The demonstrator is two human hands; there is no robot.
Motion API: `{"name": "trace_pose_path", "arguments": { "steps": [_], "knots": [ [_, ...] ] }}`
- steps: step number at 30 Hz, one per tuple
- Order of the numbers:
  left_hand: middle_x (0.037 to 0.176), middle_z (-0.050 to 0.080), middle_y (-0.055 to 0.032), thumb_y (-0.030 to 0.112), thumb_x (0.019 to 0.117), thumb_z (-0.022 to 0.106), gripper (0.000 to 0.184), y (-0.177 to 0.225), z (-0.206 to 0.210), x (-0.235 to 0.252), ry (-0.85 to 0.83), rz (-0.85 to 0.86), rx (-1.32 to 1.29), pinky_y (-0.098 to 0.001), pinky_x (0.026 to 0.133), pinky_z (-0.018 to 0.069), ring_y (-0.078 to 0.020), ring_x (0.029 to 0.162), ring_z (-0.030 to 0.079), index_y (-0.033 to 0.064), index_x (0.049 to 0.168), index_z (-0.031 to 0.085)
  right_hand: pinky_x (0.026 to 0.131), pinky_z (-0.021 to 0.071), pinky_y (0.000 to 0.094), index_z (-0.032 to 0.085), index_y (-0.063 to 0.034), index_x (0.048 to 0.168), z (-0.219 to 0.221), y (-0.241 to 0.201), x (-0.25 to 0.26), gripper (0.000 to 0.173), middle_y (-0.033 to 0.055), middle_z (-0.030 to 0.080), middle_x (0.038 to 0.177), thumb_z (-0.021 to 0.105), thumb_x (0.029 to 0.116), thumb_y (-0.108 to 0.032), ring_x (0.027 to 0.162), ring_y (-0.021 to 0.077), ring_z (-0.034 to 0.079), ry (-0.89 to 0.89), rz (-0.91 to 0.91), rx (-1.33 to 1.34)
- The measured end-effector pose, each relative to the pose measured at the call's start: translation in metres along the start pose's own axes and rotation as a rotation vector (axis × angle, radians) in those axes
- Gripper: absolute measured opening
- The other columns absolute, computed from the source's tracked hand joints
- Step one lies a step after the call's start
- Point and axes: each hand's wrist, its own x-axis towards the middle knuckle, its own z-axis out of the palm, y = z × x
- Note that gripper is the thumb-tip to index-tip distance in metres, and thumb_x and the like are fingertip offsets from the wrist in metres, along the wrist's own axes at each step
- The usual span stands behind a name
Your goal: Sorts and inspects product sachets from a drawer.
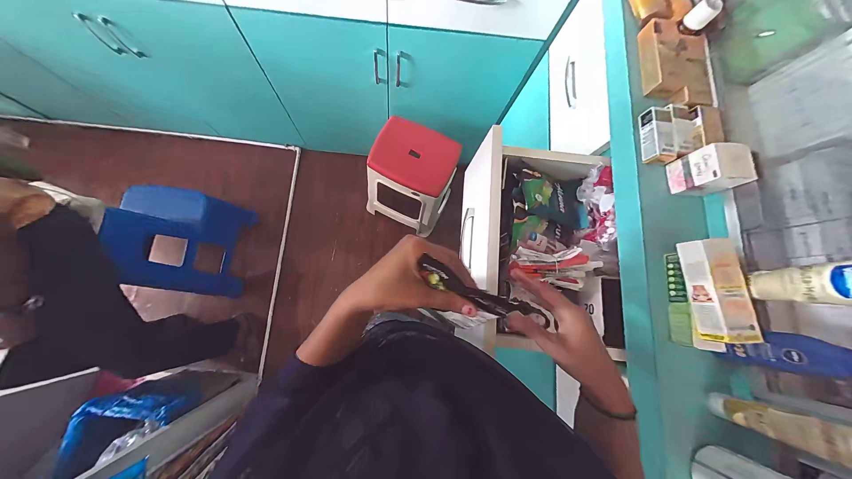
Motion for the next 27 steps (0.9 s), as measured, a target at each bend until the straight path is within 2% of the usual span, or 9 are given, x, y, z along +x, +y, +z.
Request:
{"name": "trace_pose_path", "arguments": {
  "steps": [2, 5, 7, 9, 13, 16, 19, 23, 27],
  "knots": [
    [0.09, 0.071, -0.0062, 0.007, 0.0779, 0.083, 0.016, 0.001, 0.012, 0.01, 0.048, 0.015, 0.054, -0.0212, 0.068, 0.0578, -0.0061, 0.079, 0.067, -0.0016, 0.088, 0.074, 0.106, 0.0529, 0.0305, 0.054, -0.0136, 0.147, 0.001, -0.027, 0.01, 0.079, -0.0007, 0.063, 0.14, 0.076, 0.0847, -0.056, 0.126, 0.0096, 0.061, -0.112, -0.15, 0.257],
    [0.092, 0.068, -0.0064, 0.007, 0.0753, 0.086, 0.027, -0.001, 0.02, 0.024, 0.169, 0.108, 0.045, -0.0189, 0.07, 0.0553, -0.0055, 0.082, 0.064, -0.0032, 0.097, 0.075, 0.087, 0.0569, 0.0149, 0.073, -0.0125, 0.11, 0.017, -0.055, 0.024, 0.028, -0.0151, 0.073, 0.102, 0.073, 0.0933, -0.035, 0.096, -0.0099, 0.065, -0.005, -0.287, 0.216],
    [0.103, 0.069, -0.0072, 0.02, 0.0778, 0.085, 0.049, -0.005, 0.011, 0.026, 0.171, 0.163, -0.042, -0.02, 0.078, 0.0557, -0.0055, 0.092, 0.065, -0.0084, 0.114, 0.069, 0.087, 0.0581, 0.0157, 0.073, -0.0155, 0.11, 0.02, -0.067, 0.028, 0.016, -0.0167, 0.073, 0.102, 0.07, 0.0964, -0.023, 0.094, -0.0084, 0.067, 0.054, -0.331, 0.251],
    [0.113, 0.07, -0.0071, 0.037, 0.0787, 0.085, 0.07, -0.018, -0.004, 0.019, 0.092, 0.126, -0.137, -0.0226, 0.086, 0.0563, -0.0046, 0.1, 0.066, -0.0106, 0.125, 0.061, 0.092, 0.0596, 0.0216, 0.069, -0.0235, 0.119, 0.017, -0.072, 0.027, 0.024, -0.0163, 0.074, 0.111, 0.072, 0.0949, -0.02, 0.101, -0.0014, 0.07, 0.104, -0.327, 0.395],
    [0.084, 0.073, -0.0026, 0.001, 0.0788, 0.075, 0.02, -0.07, -0.017, 0.004, -0.149, -0.048, -0.226, -0.0204, 0.069, 0.0576, -0.0014, 0.075, 0.068, -0.0059, 0.096, 0.069, 0.088, 0.0626, 0.0289, 0.069, -0.0193, 0.114, 0.011, -0.075, 0.022, 0.029, -0.0064, 0.077, 0.103, 0.078, 0.0881, -0.011, 0.094, 0.0082, 0.074, 0.358, -0.172, 0.784],
    [0.074, 0.07, 0.0018, -0.002, 0.0911, 0.067, 0.003, -0.086, -0.01, 0.005, -0.161, -0.06, -0.301, -0.017, 0.064, 0.0544, 0.0022, 0.067, 0.065, -0.003, 0.088, 0.068, 0.083, 0.0646, 0.0301, 0.061, -0.0145, 0.112, 0.001, -0.066, 0.017, 0.029, -0.0043, 0.077, 0.098, 0.072, 0.0886, -0.001, 0.091, 0.0097, 0.075, 0.473, -0.032, 0.841],
    [0.07, 0.067, 0.0004, -0.004, 0.0889, 0.067, 0.003, -0.065, -0.01, 0.008, -0.128, -0.04, -0.256, -0.0156, 0.061, 0.0522, 0.0023, 0.064, 0.062, -0.0052, 0.086, 0.067, 0.091, 0.0605, 0.0317, 0.069, -0.0173, 0.11, -0.024, -0.041, -0.006, 0.025, -0.004, 0.076, 0.104, 0.077, 0.0861, -0.018, 0.1, 0.0094, 0.072, 0.402, -0.011, 0.919],
    [0.068, 0.066, -0.001, -0.003, 0.088, 0.07, 0.005, -0.026, -0.012, 0.013, -0.228, -0.121, -0.143, -0.0146, 0.057, 0.0498, 0.0032, 0.06, 0.06, -0.0056, 0.084, 0.068, 0.092, 0.0543, 0.0163, 0.078, -0.0252, 0.112, -0.058, -0.038, -0.015, 0.04, -0.0136, 0.077, 0.107, 0.053, 0.0978, -0.053, 0.101, -0.0045, 0.069, 0.104, -0.187, 0.909],
    [0.067, 0.066, -0.0041, 0.003, 0.088, 0.075, 0.01, -0.011, -0.001, 0.016, -0.311, -0.254, 0.009, -0.0181, 0.057, 0.0493, -0.0002, 0.06, 0.06, -0.0053, 0.084, 0.07, 0.092, 0.0511, 0.0103, 0.076, -0.0343, 0.114, -0.061, -0.038, -0.023, 0.04, -0.0214, 0.074, 0.111, 0.06, 0.0896, -0.063, 0.106, -0.0109, 0.065, 0.013, -0.083, 0.78]
  ]
}}
